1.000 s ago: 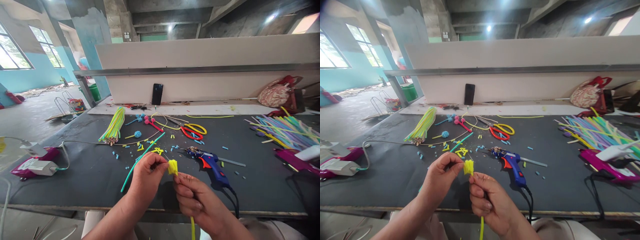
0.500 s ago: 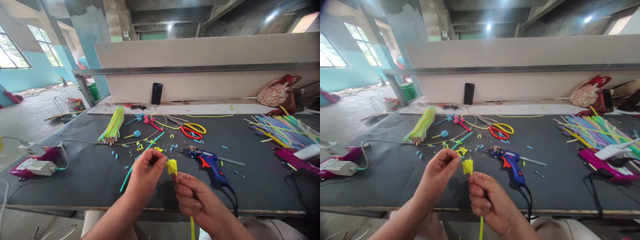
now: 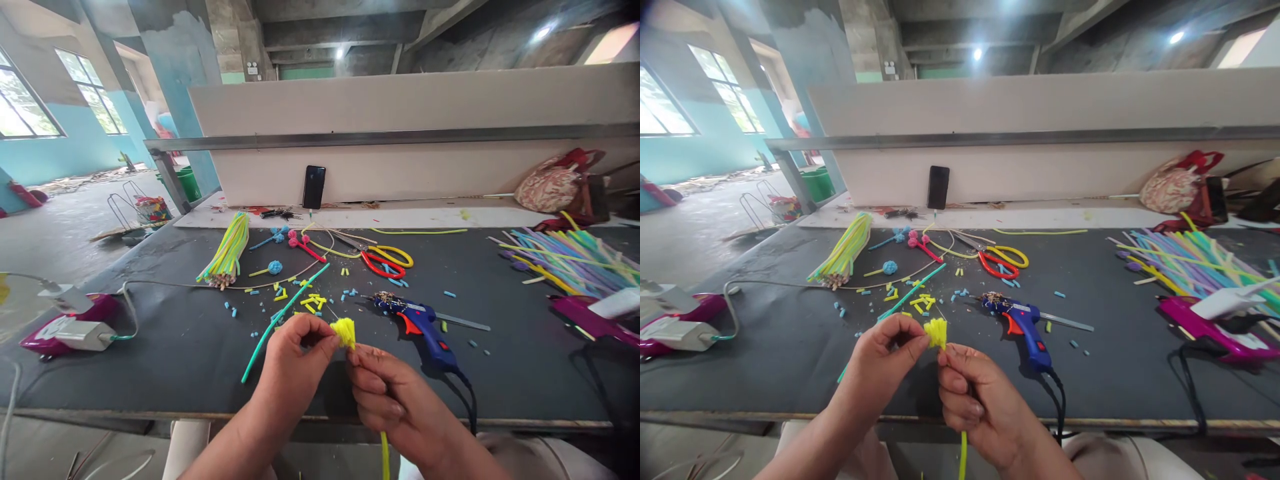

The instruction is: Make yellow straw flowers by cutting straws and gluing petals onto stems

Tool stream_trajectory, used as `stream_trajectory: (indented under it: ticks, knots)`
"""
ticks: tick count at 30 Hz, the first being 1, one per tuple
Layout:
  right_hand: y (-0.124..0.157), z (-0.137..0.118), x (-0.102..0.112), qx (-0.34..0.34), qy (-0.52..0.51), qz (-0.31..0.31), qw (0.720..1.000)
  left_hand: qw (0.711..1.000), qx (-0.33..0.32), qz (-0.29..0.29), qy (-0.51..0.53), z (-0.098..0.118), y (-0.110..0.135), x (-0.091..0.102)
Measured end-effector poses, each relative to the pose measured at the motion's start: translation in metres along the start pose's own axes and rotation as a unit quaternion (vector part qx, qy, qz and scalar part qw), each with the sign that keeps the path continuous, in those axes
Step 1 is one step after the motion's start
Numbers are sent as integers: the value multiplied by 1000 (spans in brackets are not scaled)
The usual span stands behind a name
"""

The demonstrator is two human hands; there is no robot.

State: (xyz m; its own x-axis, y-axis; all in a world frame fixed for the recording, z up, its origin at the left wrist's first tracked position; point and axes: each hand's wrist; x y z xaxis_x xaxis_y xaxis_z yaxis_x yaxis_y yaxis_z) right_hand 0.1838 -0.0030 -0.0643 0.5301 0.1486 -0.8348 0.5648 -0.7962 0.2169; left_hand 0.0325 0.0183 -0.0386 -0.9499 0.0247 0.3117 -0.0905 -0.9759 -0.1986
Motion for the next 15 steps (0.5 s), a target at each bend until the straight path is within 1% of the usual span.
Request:
stream_trajectory:
  ticks: [8,12,15]
  knots:
    - [1,-1,0,3,-14,-2,1000,993,-94,21,-74,1,2,-2]
    - [0,0,0,9,-9,-9,1000,986,-133,36,-89,2,4,2]
    - [-1,0,1,11,-6,-17,1000,981,-164,36,-93,3,5,4]
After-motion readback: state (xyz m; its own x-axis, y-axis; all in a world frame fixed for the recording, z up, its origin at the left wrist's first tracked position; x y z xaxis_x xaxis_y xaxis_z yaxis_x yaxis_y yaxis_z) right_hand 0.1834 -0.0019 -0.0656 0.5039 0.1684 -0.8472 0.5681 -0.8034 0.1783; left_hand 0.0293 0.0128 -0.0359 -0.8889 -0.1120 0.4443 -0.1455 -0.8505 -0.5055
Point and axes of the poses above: each hand's wrist, its own y-axis away from the middle knuckle, its own x-axis out of the back of the hand, z = x × y, and after that the axes turned 3 degrees about -z, right-handed
